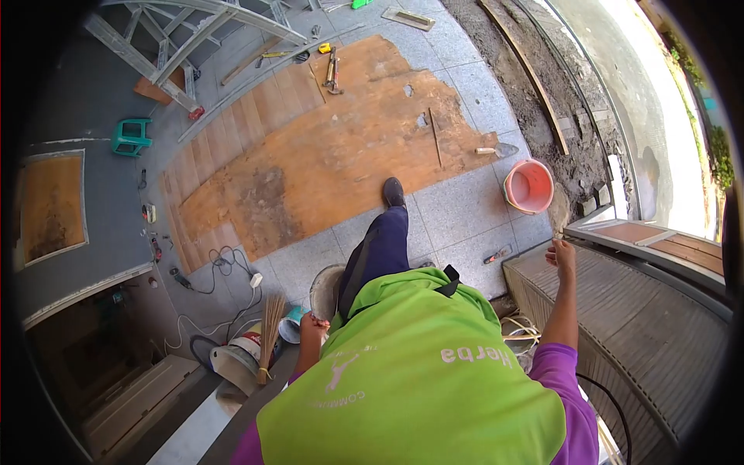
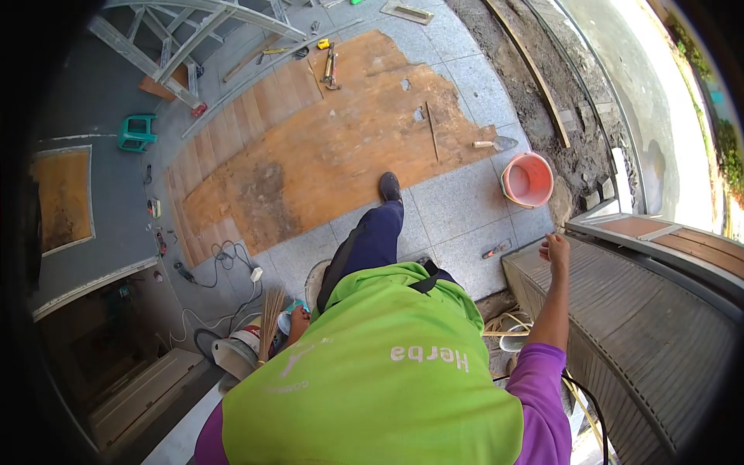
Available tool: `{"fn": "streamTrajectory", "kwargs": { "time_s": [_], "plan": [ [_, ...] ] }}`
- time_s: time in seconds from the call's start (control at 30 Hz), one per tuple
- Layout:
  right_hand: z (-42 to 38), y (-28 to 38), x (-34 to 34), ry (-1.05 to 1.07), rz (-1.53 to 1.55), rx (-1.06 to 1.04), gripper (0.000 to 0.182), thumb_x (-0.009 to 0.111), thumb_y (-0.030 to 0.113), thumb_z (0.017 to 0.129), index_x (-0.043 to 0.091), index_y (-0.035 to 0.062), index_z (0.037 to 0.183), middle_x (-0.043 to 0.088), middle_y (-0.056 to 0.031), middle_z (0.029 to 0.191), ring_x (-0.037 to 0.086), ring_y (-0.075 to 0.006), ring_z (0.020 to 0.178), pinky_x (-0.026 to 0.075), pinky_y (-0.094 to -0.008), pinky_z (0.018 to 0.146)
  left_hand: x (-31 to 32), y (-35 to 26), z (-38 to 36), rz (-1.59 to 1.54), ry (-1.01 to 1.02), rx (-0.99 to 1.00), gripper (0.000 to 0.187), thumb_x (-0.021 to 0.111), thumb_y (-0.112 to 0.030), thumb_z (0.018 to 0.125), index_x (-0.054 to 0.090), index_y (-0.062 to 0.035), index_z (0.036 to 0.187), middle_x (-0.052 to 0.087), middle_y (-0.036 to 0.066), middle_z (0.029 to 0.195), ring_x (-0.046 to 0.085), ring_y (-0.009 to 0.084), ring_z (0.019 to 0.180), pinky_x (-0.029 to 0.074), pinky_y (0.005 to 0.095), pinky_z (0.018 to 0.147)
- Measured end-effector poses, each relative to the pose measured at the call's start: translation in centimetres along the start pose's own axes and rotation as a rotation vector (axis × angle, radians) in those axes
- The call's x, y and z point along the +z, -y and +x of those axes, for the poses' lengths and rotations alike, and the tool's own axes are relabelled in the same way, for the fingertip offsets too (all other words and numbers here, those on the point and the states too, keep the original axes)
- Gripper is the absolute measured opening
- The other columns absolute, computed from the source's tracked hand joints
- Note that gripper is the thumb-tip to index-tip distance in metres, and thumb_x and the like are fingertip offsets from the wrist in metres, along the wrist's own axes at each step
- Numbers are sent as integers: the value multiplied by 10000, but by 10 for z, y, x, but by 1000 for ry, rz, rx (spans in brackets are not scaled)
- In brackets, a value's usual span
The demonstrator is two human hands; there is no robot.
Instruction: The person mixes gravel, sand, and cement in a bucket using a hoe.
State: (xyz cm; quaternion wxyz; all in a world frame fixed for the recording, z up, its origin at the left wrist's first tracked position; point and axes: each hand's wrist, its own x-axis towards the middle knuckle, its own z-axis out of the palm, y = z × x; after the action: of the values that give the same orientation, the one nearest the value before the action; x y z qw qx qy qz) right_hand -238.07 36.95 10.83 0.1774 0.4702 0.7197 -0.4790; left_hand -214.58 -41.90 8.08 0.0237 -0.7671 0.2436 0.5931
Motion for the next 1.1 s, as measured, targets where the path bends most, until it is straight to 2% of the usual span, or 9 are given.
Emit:
{"fn": "streamTrajectory", "kwargs": {
  "time_s": [0.2, 0.3, 0.43, 0.6, 0.63, 0.73, 0.9, 0.97, 1.1],
  "plan": [
    [-8, 68, 58, 108, -99, 68, 313, 617, 304, 966, 654, 49, 1143, 684, -119, 921, 695, -248, 732, 583, -393, 644, 98, -64, 19, -96, 101, -14, 357, 553, -308, 988, 387, -165, 706, 325, 21, 552, 333, 195, 421, 424, 423, 506],
    [4, 98, 88, 122, -108, 85, 306, 632, 286, 946, 685, 24, 1097, 685, -120, 876, 694, -229, 659, 588, -361, 565, 143, -85, 18, -82, 124, 83, 347, 574, -315, 987, 402, -171, 722, 335, 18, 571, 331, 197, 434, 450, 429, 550],
    [28, 138, 123, 166, -154, 35, 312, 634, 269, 950, 685, 27, 1139, 692, -126, 864, 688, -230, 619, 587, -365, 543, 204, -134, -1, -22, 239, 201, 344, 607, -327, 978, 423, -182, 726, 347, 6, 582, 337, 192, 447, 469, 424, 614],
    [43, 173, 163, 236, -159, 15, 313, 639, 282, 949, 687, 29, 1127, 711, -134, 914, 709, -245, 666, 605, -372, 593, 266, -194, -42, 125, 318, 344, 373, 600, -323, 991, 435, -174, 692, 362, 2, 530, 369, 187, 446, 471, 408, 685],
    [44, 176, 167, 248, -141, 21, 314, 639, 281, 949, 686, 28, 1128, 711, -137, 915, 710, -247, 668, 605, -374, 591, 279, -202, -45, 158, 339, 383, 362, 658, -358, 955, 441, -194, 716, 328, -17, 527, 335, 168, 452, 439, 397, 674],
    [53, 177, 170, 280, -100, 61, 322, 642, 280, 949, 674, 20, 1135, 704, -141, 902, 711, -252, 674, 601, -377, 590, 320, -224, -61, 218, 355, 454, 370, 657, -359, 954, 439, -200, 700, 330, -22, 527, 319, 166, 441, 434, 389, 687],
    [95, 177, 157, 318, -151, 211, 363, 641, 303, 942, 657, 15, 1163, 703, -163, 942, 717, -277, 720, 604, -407, 611, 399, -237, -89, 243, 257, 435, 369, 625, -327, 973, 432, -190, 690, 334, -25, 522, 297, 168, 430, 433, 383, 630],
    [112, 171, 140, 315, -131, 257, 374, 638, 305, 939, 648, 18, 1177, 698, -175, 974, 717, -284, 748, 605, -411, 623, 402, -234, -101, 244, 180, 402, 371, 615, -315, 979, 428, -186, 685, 334, -23, 516, 291, 168, 427, 435, 386, 610],
    [143, 206, 93, 276, -27, 327, 385, 624, 303, 937, 615, 19, 1196, 686, -187, 1006, 714, -291, 776, 607, -416, 658, 458, -216, -119, 173, 66, 333, 355, 605, -309, 975, 430, -188, 692, 326, -21, 508, 284, 165, 422, 434, 394, 590]
  ]
}}
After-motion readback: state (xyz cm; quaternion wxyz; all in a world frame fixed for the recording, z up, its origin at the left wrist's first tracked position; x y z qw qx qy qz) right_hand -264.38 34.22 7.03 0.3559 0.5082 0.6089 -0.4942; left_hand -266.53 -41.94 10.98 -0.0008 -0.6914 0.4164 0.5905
